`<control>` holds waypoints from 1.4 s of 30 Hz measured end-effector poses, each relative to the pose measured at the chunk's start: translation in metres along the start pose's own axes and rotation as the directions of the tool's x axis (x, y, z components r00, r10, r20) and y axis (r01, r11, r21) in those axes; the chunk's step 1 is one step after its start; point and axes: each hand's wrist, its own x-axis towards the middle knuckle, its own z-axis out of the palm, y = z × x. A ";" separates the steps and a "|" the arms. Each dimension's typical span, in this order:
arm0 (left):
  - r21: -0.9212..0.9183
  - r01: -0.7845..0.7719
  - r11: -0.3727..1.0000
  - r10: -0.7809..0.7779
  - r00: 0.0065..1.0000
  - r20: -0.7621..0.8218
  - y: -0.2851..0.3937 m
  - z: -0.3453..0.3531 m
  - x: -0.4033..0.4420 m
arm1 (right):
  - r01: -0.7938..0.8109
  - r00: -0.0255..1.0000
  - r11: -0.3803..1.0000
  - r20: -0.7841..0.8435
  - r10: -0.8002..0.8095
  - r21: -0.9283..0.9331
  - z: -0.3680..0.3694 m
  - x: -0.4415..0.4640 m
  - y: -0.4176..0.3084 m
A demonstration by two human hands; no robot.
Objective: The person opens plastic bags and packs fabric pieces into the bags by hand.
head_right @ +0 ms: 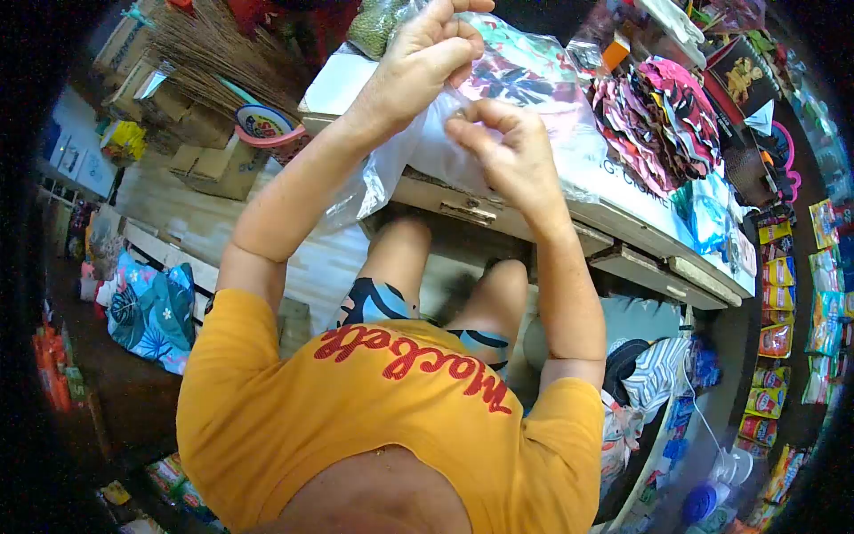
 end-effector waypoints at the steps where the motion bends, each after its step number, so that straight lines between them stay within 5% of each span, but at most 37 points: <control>1: 0.124 -0.069 0.990 0.075 0.996 -0.042 0.001 0.002 -0.002 | -0.064 0.998 0.990 0.017 0.062 0.126 -0.003 -0.001 0.000; 5: 0.199 0.028 0.980 -0.077 0.967 0.242 0.007 -0.008 -0.012 | -0.047 0.997 0.861 -0.025 0.069 0.507 -0.023 -0.008 -0.007; 6: -0.023 0.200 0.979 -0.179 0.917 0.356 0.011 -0.009 -0.015 | -0.091 0.994 0.823 0.008 0.105 0.561 -0.032 -0.010 -0.006; 9: 0.036 0.338 0.940 -0.331 0.886 0.325 0.010 -0.011 -0.019 | -0.124 0.986 0.725 0.004 0.165 0.677 -0.031 -0.016 -0.007; 14: 0.020 0.351 0.936 -0.351 0.928 0.127 0.017 -0.007 -0.026 | 0.002 1.000 0.909 0.000 -0.003 0.417 -0.027 -0.034 -0.003; 18: 0.095 0.341 0.935 -0.353 0.923 0.155 0.021 -0.011 -0.030 | -0.155 0.986 0.964 -0.030 0.166 0.218 -0.034 -0.044 0.006; 25: 0.051 0.380 0.924 -0.383 0.920 0.081 0.020 -0.019 -0.036 | -0.120 0.970 0.808 -0.104 0.218 0.577 -0.035 -0.054 0.006; 28: -0.003 0.383 0.924 -0.382 0.922 0.064 0.018 -0.019 -0.037 | -0.107 0.981 0.898 -0.101 0.165 0.426 -0.030 -0.058 0.017; 38: 0.026 0.449 0.893 -0.449 0.887 0.111 0.016 -0.026 -0.041 | -0.121 0.977 0.813 -0.079 0.200 0.570 -0.027 -0.057 0.029; 42: 0.016 0.473 0.881 -0.471 0.874 0.122 0.016 -0.025 -0.044 | -0.125 0.980 0.913 -0.095 0.175 0.389 -0.020 -0.061 0.024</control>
